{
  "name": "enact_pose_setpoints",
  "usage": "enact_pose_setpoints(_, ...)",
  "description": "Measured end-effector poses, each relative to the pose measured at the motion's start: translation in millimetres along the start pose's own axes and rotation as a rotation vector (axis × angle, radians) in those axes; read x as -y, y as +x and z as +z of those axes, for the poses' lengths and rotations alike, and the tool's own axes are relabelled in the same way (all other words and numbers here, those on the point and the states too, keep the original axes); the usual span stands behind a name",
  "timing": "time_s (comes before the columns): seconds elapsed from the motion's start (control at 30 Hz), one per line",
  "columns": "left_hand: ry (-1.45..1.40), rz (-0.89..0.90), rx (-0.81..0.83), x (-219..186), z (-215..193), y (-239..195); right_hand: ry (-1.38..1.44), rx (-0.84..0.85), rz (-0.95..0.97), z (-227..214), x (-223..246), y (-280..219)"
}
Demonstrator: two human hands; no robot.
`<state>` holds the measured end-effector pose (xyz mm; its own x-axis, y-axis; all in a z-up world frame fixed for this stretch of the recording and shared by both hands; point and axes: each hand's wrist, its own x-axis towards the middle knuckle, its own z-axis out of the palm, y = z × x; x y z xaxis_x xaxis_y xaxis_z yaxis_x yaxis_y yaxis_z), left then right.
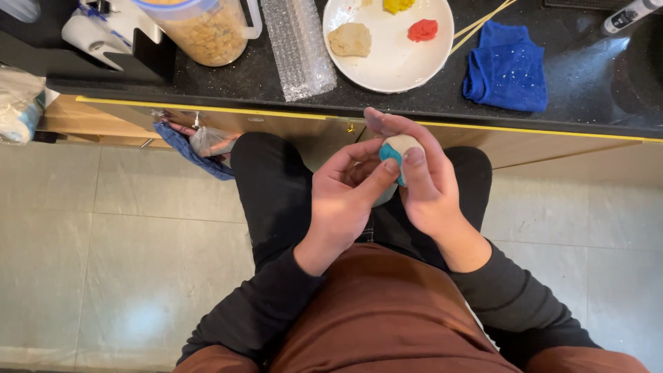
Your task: Shaping dough into a cup, adding colored filling with chopsticks, and rolling it into a ball.
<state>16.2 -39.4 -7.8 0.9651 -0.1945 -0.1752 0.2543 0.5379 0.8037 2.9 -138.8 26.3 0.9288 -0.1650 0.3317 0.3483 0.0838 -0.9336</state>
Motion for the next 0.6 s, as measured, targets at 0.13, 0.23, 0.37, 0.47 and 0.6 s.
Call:
enact_pose_setpoints(0.13, 0.141, 0.048, 0.035, -10.0, -1.4, -11.3, 0.076, -0.125, 0.103, 1.3, -1.0, -1.4)
enact_pose_setpoints(0.23, 0.281, 0.125, 0.043, -29.6, -0.7, -14.8, 0.259, -0.229, 0.234, 12.1, -0.4, -1.3)
enact_pose_setpoints(0.37, 0.223, 0.130, -0.005, -10.2, -6.9, -10.2, 0.294, -0.258, 0.297, 10.1, -18.1, -4.4)
enact_pose_setpoints(0.47, 0.296, 0.153, -0.006, -15.8, -9.6, -7.9, 0.259, -0.275, 0.361, 10.7, -12.0, -3.9)
enact_pose_setpoints(0.6, 0.797, 0.402, 0.274, -64.3, -11.9, -9.6, 0.616, -0.276, 0.537, -11.5, -8.6, 2.5)
